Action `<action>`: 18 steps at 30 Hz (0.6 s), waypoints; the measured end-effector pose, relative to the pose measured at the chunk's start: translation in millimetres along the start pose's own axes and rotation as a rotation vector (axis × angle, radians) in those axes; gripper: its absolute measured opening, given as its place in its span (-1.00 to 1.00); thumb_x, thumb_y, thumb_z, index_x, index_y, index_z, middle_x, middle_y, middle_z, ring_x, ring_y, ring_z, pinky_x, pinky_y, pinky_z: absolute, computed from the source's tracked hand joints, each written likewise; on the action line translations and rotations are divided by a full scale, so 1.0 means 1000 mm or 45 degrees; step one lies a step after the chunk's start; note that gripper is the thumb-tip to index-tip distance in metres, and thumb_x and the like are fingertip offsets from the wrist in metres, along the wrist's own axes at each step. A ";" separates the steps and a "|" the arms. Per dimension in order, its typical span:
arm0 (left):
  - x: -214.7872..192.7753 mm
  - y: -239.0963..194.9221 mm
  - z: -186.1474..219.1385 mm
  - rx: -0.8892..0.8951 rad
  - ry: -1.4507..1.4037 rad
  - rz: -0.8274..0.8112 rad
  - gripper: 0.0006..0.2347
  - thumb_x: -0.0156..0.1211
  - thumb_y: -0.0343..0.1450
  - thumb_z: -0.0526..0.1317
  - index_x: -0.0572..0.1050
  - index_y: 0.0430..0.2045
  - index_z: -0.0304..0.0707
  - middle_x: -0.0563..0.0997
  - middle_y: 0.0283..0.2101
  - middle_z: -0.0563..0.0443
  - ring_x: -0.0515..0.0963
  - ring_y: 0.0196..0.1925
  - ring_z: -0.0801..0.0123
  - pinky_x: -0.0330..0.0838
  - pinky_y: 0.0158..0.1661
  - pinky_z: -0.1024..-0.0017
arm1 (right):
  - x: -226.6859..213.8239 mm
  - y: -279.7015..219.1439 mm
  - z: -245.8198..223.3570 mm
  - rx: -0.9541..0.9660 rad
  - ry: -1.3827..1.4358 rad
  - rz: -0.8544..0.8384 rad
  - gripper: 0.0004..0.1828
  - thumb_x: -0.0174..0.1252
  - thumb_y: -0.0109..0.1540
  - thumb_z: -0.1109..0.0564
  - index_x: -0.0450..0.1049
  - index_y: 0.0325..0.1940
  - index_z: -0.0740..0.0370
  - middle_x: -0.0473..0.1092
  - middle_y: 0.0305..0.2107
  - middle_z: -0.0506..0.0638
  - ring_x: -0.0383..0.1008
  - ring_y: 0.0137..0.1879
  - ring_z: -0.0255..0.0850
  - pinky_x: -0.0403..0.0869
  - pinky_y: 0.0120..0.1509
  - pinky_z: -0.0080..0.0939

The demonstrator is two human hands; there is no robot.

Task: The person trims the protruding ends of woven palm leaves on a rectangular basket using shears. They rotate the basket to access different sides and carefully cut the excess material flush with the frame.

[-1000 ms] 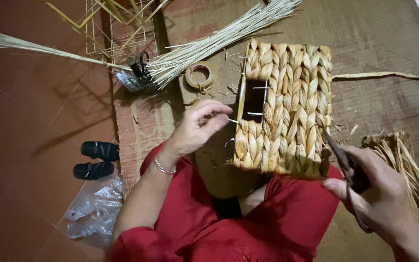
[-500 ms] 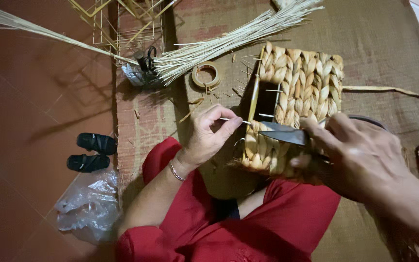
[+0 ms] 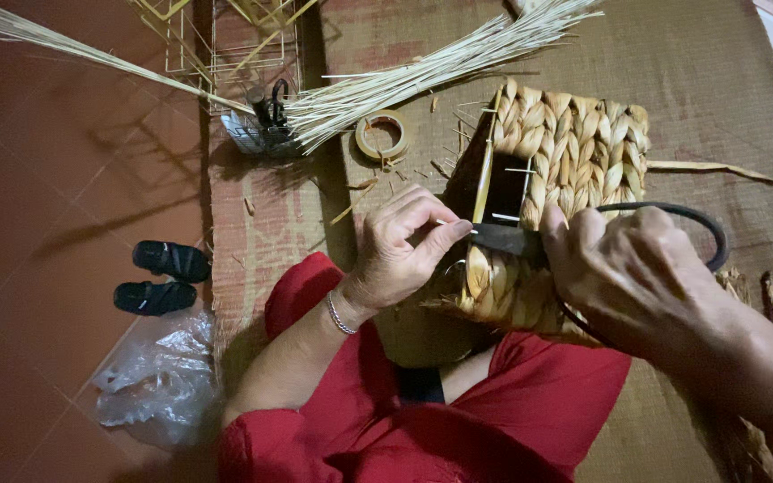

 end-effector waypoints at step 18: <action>0.006 0.001 -0.010 -0.109 -0.054 0.028 -0.89 0.33 0.46 -0.33 0.52 -0.43 -0.36 0.56 -0.41 -0.02 0.58 -0.37 0.36 0.44 -0.29 0.44 | 0.009 0.003 0.002 -0.068 -0.071 -0.029 -0.34 -0.07 0.36 -0.04 0.17 0.42 0.48 0.42 -0.36 0.09 0.42 -0.49 -0.29 0.43 -0.44 -0.26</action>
Point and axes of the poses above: each hand's wrist, its own y-axis towards the middle knuckle, its own x-axis out of the palm, z = x × y, the point moved 10 cm from there along y, towards the middle knuckle
